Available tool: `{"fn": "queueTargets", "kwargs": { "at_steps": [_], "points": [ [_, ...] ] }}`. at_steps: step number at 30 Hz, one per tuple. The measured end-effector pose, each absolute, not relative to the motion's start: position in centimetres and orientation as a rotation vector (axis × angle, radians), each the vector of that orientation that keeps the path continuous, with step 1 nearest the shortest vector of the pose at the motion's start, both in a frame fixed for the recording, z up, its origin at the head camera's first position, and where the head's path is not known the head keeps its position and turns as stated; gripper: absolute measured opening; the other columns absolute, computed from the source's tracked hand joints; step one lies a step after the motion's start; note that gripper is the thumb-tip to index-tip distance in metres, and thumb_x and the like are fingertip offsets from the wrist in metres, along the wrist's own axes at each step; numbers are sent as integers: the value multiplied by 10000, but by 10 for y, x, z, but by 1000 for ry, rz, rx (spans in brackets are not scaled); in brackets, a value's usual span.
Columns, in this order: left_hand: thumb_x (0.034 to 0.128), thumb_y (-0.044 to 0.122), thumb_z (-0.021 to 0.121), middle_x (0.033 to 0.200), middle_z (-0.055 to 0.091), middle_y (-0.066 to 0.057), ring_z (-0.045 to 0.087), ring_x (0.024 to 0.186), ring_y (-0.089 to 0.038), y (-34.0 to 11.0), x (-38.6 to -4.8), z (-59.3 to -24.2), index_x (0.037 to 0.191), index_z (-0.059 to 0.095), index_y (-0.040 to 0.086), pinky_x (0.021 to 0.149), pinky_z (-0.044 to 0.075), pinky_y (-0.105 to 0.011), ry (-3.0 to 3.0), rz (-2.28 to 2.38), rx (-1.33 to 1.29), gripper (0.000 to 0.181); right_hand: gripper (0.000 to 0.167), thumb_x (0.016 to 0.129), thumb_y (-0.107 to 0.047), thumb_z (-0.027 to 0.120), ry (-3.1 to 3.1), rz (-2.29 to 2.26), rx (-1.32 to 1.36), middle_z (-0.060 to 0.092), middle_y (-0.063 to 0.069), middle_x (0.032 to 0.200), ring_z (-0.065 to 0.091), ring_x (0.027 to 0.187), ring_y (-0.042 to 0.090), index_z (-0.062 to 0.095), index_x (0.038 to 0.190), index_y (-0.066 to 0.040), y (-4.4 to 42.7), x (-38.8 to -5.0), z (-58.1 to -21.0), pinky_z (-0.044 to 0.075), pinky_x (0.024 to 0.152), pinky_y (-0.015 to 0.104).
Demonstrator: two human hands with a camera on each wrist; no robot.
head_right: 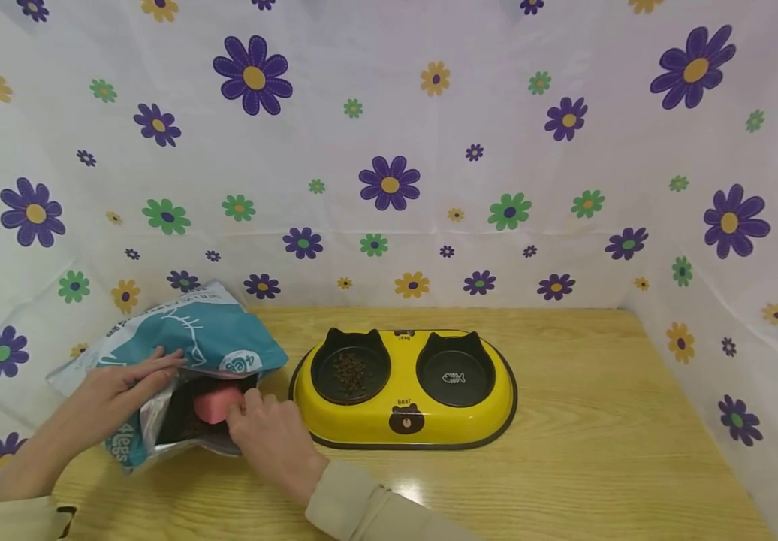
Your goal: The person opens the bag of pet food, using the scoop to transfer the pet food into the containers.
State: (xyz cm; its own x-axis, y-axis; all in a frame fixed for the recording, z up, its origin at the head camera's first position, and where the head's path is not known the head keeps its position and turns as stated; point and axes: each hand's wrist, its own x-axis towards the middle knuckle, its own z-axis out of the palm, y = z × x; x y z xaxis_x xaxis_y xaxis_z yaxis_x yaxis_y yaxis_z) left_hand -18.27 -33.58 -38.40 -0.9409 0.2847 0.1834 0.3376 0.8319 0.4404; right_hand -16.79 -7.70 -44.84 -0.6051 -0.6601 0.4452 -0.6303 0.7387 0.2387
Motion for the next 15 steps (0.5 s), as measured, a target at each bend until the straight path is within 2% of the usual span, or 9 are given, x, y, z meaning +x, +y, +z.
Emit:
{"fn": "queueTargets", "kwargs": {
  "at_steps": [2, 3, 5, 6, 8, 12, 13, 15],
  "points": [
    [1076, 310, 536, 1418, 638, -85, 505, 1378, -449, -335, -183, -384, 1403, 651, 148, 1066, 443, -591, -2908, -726, -486, 383, 127, 996, -273, 685, -2449, -93, 993, 576, -41, 833, 462, 572, 80, 711, 1120, -261, -74, -167, -446, 364, 427, 153],
    [1076, 308, 535, 1420, 635, -95, 501, 1380, -455, -335, -184, -384, 1405, 648, 139, 1028, 419, -650, -2910, -734, -490, 386, 120, 997, -269, 682, -2458, -100, 1002, 575, -39, 836, 467, 577, 82, 713, 1113, -260, -72, -166, -445, 369, 432, 154],
    [1076, 306, 536, 1415, 639, -97, 504, 1378, -454, -335, -184, -384, 1402, 650, 137, 1024, 417, -645, -2909, -733, -491, 385, 104, 999, -264, 680, -2477, -101, 1014, 574, -39, 835, 473, 578, 79, 716, 1096, -262, -68, -163, -443, 371, 433, 153],
    [1075, 304, 538, 1411, 642, -96, 504, 1380, -447, -336, -183, -385, 1399, 653, 139, 1076, 443, -574, -2905, -735, -492, 381, 92, 1000, -262, 680, -2489, -89, 1016, 574, -41, 828, 474, 577, 75, 715, 1085, -262, -66, -162, -442, 369, 433, 150],
    [1074, 293, 540, 1409, 645, -97, 509, 1377, -438, -336, -183, -385, 1396, 656, 139, 1073, 446, -551, -2897, -728, -498, 375, 91, 1005, -281, 672, -2515, -51, 1006, 580, -47, 815, 472, 563, 65, 702, 1085, -249, -63, -161, -441, 363, 430, 143],
    [1070, 288, 549, 1405, 652, -72, 483, 1410, -280, -338, -183, -387, 1389, 664, 155, 1059, 455, -527, -2882, -698, -495, 364, 136, 1013, -334, 656, -2507, 42, 955, 586, -71, 737, 456, 507, 40, 682, 1052, -206, -61, -160, -442, 341, 408, 133],
    [1070, 286, 549, 1406, 652, -73, 469, 1415, -235, -338, -183, -387, 1391, 662, 153, 1009, 432, -593, -2881, -696, -499, 365, 154, 1019, -349, 644, -2493, 50, 941, 580, -78, 710, 445, 489, 34, 679, 1025, -199, -62, -161, -443, 329, 399, 134],
    [1070, 291, 549, 1408, 650, -71, 428, 1411, -142, -338, -183, -388, 1393, 660, 155, 1008, 432, -592, -2881, -697, -501, 368, 196, 1028, -370, 623, -2472, 56, 923, 553, -93, 658, 415, 459, 31, 673, 947, -198, -63, -161, -446, 290, 380, 144]
  ]
}}
